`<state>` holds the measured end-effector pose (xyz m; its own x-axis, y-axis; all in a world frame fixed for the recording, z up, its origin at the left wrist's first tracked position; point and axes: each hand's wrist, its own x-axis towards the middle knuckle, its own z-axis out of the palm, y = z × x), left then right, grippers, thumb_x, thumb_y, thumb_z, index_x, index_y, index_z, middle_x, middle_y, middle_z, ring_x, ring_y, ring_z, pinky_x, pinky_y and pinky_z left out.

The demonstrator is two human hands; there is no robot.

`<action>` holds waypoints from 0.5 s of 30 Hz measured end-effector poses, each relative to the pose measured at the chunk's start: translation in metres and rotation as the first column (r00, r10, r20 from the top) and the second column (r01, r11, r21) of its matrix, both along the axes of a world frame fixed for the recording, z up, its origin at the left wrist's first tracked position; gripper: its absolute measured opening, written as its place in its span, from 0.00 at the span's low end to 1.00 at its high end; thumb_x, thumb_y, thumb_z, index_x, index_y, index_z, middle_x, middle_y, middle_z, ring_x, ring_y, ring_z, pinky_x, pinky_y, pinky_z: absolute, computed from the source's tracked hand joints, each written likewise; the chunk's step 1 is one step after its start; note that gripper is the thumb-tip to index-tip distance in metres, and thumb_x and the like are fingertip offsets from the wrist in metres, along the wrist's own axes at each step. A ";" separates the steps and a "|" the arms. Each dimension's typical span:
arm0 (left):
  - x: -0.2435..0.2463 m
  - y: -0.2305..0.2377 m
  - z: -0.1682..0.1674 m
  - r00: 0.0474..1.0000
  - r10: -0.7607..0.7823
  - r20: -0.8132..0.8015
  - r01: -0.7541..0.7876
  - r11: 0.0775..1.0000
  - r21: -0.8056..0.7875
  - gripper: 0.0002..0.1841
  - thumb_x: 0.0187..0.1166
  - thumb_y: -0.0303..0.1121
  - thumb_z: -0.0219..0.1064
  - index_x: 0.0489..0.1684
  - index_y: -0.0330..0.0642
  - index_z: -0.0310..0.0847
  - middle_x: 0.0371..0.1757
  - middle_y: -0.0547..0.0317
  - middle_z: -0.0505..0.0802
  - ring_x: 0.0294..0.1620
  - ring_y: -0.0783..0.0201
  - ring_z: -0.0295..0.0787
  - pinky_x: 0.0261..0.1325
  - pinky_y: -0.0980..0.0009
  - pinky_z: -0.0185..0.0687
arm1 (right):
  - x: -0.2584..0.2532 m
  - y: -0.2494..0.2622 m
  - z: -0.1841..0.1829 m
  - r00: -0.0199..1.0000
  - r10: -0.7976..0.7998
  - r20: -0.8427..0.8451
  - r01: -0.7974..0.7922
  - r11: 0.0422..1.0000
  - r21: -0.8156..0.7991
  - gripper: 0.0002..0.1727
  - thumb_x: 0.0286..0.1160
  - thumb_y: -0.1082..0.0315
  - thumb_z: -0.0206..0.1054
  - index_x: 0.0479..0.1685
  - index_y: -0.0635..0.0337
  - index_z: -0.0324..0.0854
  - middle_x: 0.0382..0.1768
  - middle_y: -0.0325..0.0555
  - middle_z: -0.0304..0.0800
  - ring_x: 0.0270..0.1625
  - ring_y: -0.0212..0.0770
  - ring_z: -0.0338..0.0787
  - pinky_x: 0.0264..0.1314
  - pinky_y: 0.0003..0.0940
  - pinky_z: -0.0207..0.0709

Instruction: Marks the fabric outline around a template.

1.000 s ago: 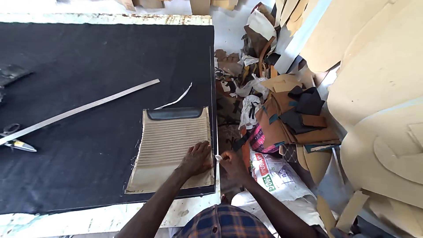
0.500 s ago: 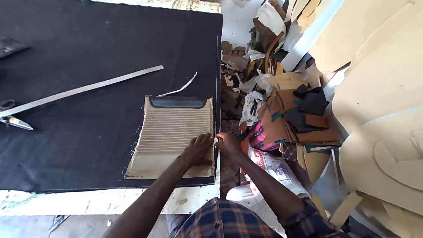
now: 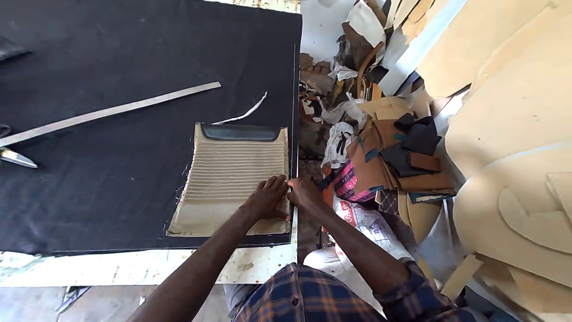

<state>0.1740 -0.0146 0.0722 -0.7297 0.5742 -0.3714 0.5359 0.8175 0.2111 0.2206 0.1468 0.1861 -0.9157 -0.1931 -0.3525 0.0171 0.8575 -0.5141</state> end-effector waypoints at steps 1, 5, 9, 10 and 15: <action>0.000 -0.001 -0.001 1.000 -0.005 -0.009 0.006 1.000 0.007 0.60 0.56 0.73 0.75 0.90 0.47 0.60 0.96 0.54 0.55 0.94 0.48 0.50 0.88 0.45 0.56 | 0.002 0.000 -0.001 1.000 -0.004 0.002 0.004 1.000 -0.004 0.12 0.79 0.72 0.67 0.57 0.67 0.85 0.49 0.64 0.90 0.53 0.63 0.92 0.51 0.61 0.84; 0.001 -0.001 -0.002 1.000 -0.014 -0.011 0.014 1.000 0.007 0.61 0.56 0.74 0.75 0.92 0.47 0.56 0.96 0.54 0.54 0.94 0.48 0.49 0.87 0.44 0.57 | 0.011 0.005 -0.008 1.000 0.011 0.029 -0.010 0.999 -0.040 0.08 0.75 0.73 0.69 0.49 0.67 0.85 0.41 0.63 0.90 0.45 0.62 0.92 0.45 0.60 0.84; 0.000 -0.003 -0.005 0.999 -0.028 -0.036 0.028 1.000 0.013 0.62 0.55 0.76 0.73 0.91 0.47 0.58 0.96 0.55 0.54 0.94 0.48 0.50 0.86 0.45 0.57 | 0.013 0.017 -0.034 0.993 -0.006 0.117 0.021 0.991 -0.129 0.10 0.73 0.71 0.71 0.49 0.65 0.88 0.36 0.59 0.91 0.37 0.57 0.92 0.40 0.59 0.84; 0.000 -0.003 -0.006 0.999 -0.031 -0.043 0.031 0.999 0.017 0.61 0.55 0.77 0.73 0.91 0.47 0.59 0.96 0.55 0.54 0.94 0.48 0.50 0.86 0.45 0.58 | 0.014 0.020 -0.039 0.993 -0.042 0.107 0.058 0.986 -0.154 0.12 0.74 0.71 0.71 0.53 0.64 0.88 0.37 0.59 0.91 0.37 0.57 0.92 0.41 0.59 0.85; 0.005 -0.006 -0.009 0.998 -0.009 -0.063 0.014 0.996 0.089 0.58 0.58 0.73 0.75 0.90 0.46 0.61 0.95 0.54 0.58 0.93 0.49 0.53 0.87 0.46 0.58 | 0.008 0.028 -0.050 0.969 -0.235 0.070 0.245 0.942 -0.230 0.19 0.73 0.70 0.70 0.63 0.61 0.77 0.34 0.59 0.86 0.33 0.59 0.87 0.33 0.59 0.82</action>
<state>0.1786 -0.0210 0.0630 -0.7429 0.6117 -0.2719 0.5597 0.7904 0.2490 0.2284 0.1751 0.1359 -0.9308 -0.0512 -0.3620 0.2329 0.6803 -0.6950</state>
